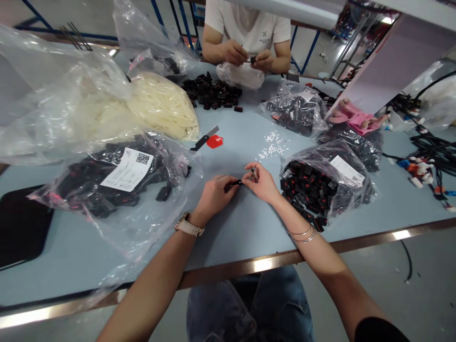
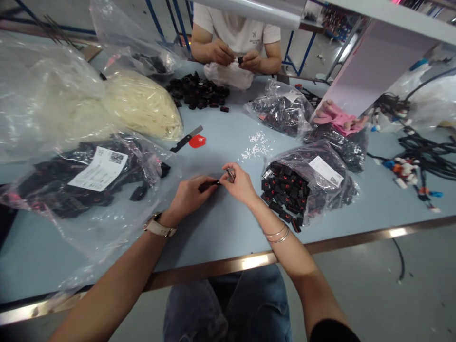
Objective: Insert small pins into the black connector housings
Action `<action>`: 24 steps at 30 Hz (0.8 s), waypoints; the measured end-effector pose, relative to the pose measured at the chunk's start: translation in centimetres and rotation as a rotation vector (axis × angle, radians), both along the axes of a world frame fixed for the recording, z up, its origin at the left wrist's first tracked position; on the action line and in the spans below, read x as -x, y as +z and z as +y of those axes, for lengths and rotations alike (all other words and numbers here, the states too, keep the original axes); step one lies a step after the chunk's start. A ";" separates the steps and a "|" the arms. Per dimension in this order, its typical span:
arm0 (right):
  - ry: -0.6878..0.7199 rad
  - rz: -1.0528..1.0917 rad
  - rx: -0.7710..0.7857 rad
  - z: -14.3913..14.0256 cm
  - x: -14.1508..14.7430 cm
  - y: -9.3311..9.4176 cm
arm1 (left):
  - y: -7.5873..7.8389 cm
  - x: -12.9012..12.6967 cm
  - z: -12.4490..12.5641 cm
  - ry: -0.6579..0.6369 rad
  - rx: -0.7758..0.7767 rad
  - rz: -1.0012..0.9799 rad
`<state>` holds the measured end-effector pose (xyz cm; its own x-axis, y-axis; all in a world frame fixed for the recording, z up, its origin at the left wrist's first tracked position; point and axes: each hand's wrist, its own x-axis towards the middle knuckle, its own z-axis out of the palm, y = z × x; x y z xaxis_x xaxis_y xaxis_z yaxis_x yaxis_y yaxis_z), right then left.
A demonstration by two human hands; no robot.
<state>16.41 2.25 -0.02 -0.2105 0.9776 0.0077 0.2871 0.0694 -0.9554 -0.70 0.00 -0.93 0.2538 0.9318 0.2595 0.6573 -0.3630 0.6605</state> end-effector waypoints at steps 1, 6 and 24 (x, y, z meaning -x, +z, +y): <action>-0.005 -0.015 0.004 0.0 0.0 0.1 | 0.0 0.0 0.0 0.002 -0.002 0.002; 0.000 -0.158 -0.030 -0.3 0.1 1.0 | -0.1 0.0 0.1 0.001 -0.017 0.002; 0.034 -0.408 -0.049 -0.8 0.4 2.5 | -0.6 0.0 0.0 -0.043 -0.114 0.083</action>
<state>15.99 1.47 2.46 -0.2385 0.9705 -0.0364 0.6385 0.1284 -0.7589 -0.65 0.03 -1.57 0.3178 0.8854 0.3393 0.6898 -0.4614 0.5579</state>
